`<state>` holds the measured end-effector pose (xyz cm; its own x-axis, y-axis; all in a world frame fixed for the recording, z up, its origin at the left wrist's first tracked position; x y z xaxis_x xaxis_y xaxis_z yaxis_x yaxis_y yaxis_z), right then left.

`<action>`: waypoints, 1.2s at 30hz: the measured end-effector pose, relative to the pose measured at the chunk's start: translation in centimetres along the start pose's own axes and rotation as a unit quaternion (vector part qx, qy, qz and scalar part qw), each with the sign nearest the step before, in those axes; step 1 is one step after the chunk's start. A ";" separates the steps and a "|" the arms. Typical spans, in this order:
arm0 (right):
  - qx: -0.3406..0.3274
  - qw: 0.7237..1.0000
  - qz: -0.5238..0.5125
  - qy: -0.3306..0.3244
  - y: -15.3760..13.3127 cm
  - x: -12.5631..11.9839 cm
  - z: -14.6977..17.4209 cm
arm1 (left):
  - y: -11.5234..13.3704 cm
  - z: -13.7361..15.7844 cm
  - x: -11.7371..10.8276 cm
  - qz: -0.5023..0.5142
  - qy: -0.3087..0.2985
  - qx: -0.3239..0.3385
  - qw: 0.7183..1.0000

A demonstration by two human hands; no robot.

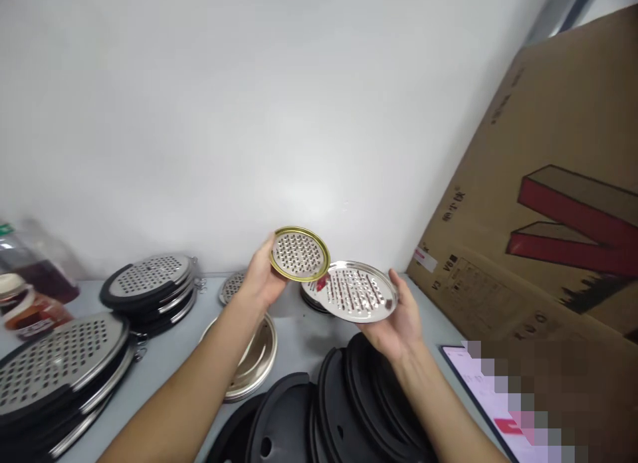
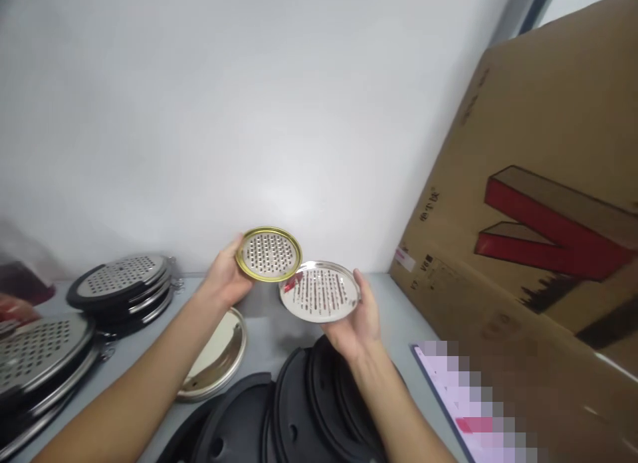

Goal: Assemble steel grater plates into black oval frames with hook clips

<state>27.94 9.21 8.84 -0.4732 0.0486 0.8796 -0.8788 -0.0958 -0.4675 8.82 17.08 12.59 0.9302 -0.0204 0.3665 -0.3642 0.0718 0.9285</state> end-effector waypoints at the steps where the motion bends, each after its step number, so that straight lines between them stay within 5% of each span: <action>1: -0.002 1.000 0.008 0.020 -0.1 -0.6 -0.3 | 0.0 -0.7 -1.8 -0.019 0.039 0.006 0.999; 6: -0.065 0.989 0.102 0.087 -2.3 -3.6 -1.8 | 1.2 1.0 -11.1 -0.169 0.137 0.073 0.973; 12: -0.134 0.944 0.270 0.133 -4.6 -4.5 -2.9 | 1.2 6.6 -16.5 -0.440 0.084 0.089 0.890; 21: -0.116 0.813 0.557 0.123 -3.7 -3.6 -9.8 | -0.9 7.2 -14.6 -0.644 0.073 0.199 0.735; 24: -0.130 0.747 0.638 0.132 -4.0 -4.2 -10.7 | -0.9 8.7 -13.0 -0.681 0.006 0.224 0.697; 29: -0.140 0.648 0.741 0.108 -4.3 -3.9 -9.9 | -2.5 10.7 -11.4 -0.777 -0.112 0.194 0.588; 33: -0.158 0.606 0.776 0.079 -3.7 -2.0 -8.7 | -3.2 10.8 -11.4 -0.788 -0.121 0.181 0.576; 36: -0.162 0.605 0.779 0.031 -2.1 -0.1 -7.6 | -3.0 10.9 -11.3 -0.777 -0.114 0.202 0.585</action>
<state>29.33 16.98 9.06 -0.7357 0.1890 -0.6504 0.6750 0.1254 -0.7271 -1.06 6.21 6.29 0.1379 0.1163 -0.9836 0.8902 -0.4499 0.0716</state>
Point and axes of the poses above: each hand's wrist, its own z-axis away from the middle knuckle, its own x-axis out of the palm, y = z × x, the point moved 7 cm from there along -z, towards the middle knuckle, and after that the axes turned 13 degrees about -z, right-handed, at the moved point
